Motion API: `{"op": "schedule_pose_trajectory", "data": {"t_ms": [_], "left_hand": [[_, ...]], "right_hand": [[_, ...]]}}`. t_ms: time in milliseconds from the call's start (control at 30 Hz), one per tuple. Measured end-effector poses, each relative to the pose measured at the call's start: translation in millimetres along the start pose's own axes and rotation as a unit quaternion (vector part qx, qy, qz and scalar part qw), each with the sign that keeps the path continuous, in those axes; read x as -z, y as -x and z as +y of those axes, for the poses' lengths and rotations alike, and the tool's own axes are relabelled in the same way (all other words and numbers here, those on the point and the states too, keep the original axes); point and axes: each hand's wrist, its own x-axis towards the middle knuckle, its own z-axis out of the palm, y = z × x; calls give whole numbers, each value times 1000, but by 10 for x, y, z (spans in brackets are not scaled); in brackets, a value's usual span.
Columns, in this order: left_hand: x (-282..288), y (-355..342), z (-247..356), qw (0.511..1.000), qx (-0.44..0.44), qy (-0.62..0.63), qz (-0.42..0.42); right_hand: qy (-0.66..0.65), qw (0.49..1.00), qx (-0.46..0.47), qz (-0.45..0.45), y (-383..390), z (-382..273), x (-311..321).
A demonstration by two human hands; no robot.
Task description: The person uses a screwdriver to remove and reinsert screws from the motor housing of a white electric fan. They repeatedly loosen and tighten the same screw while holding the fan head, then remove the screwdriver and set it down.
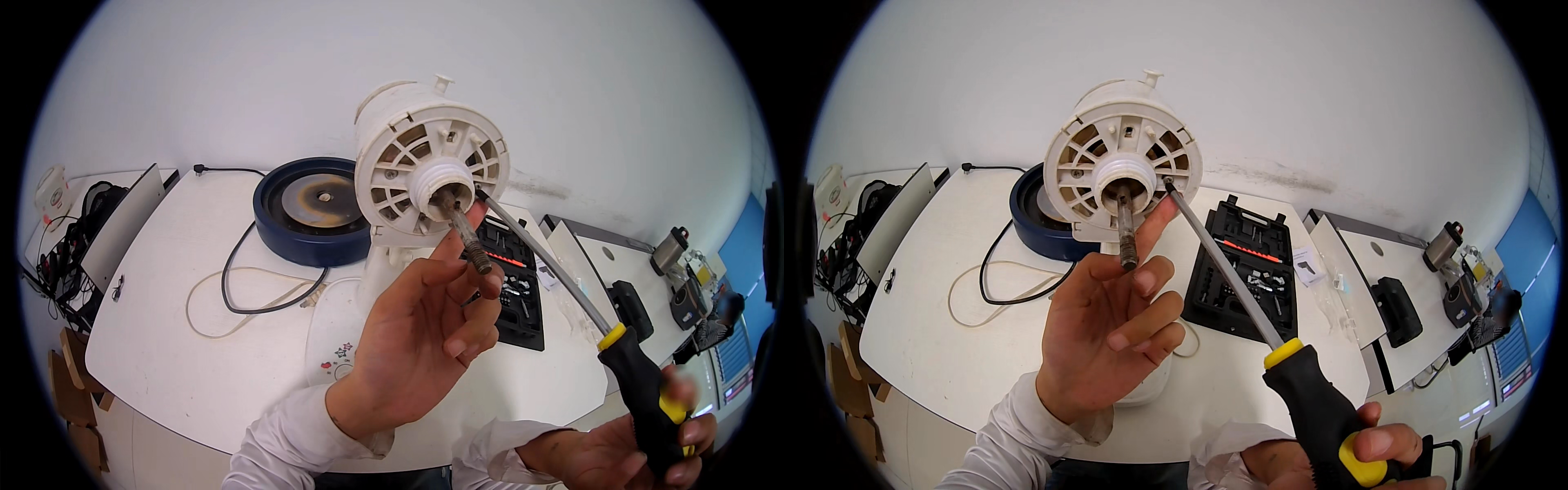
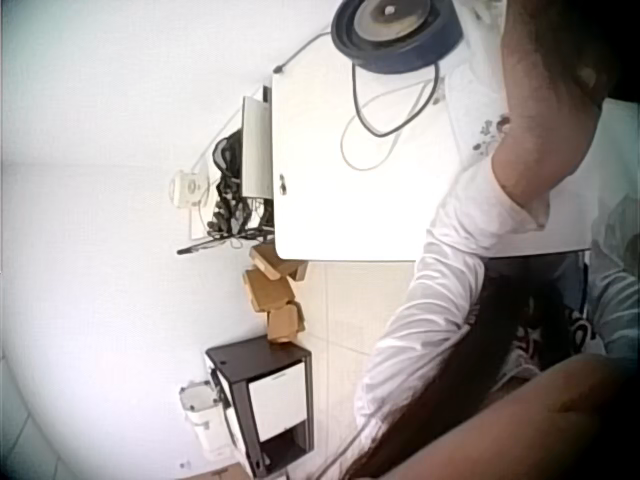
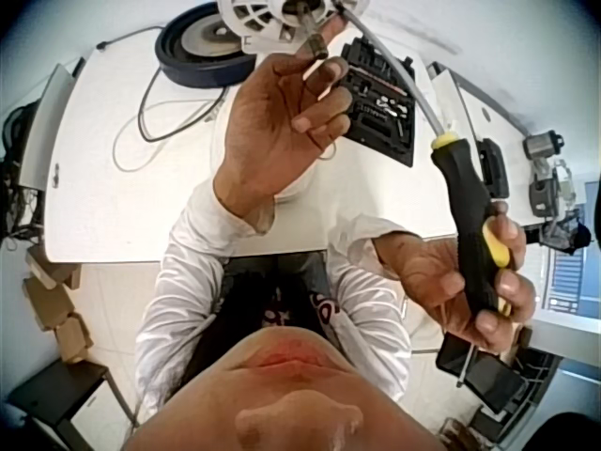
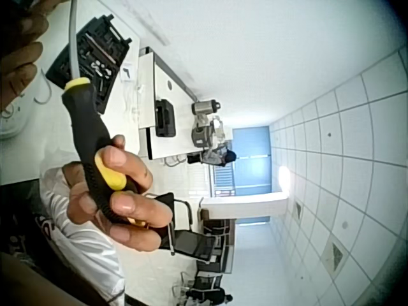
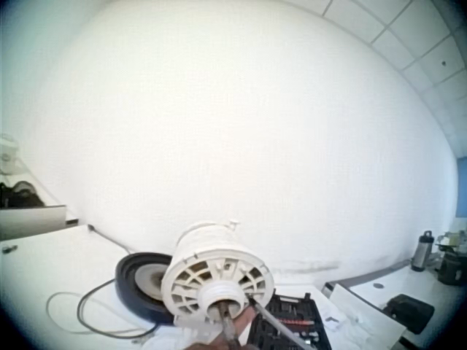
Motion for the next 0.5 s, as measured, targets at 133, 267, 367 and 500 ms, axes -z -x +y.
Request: {"op": "schedule_pose_trajectory", "data": {"t_ms": [133,267,367,500], "left_hand": [[4,-11,-4,1000,0,1,-7],[-12,3,0,1000,-4,-3,5],[-21,-21,-18,1000,5,-1,-1],[15,33,37,1000,-14,-10,11]], "right_hand": [[4,1000,7,17,1,7,-8],[-9,1000,-2,15,1,-2,-7],[0,1000,-1,10,-20,-32,11],[-25,999,-8,19,34,24,-49]]}}
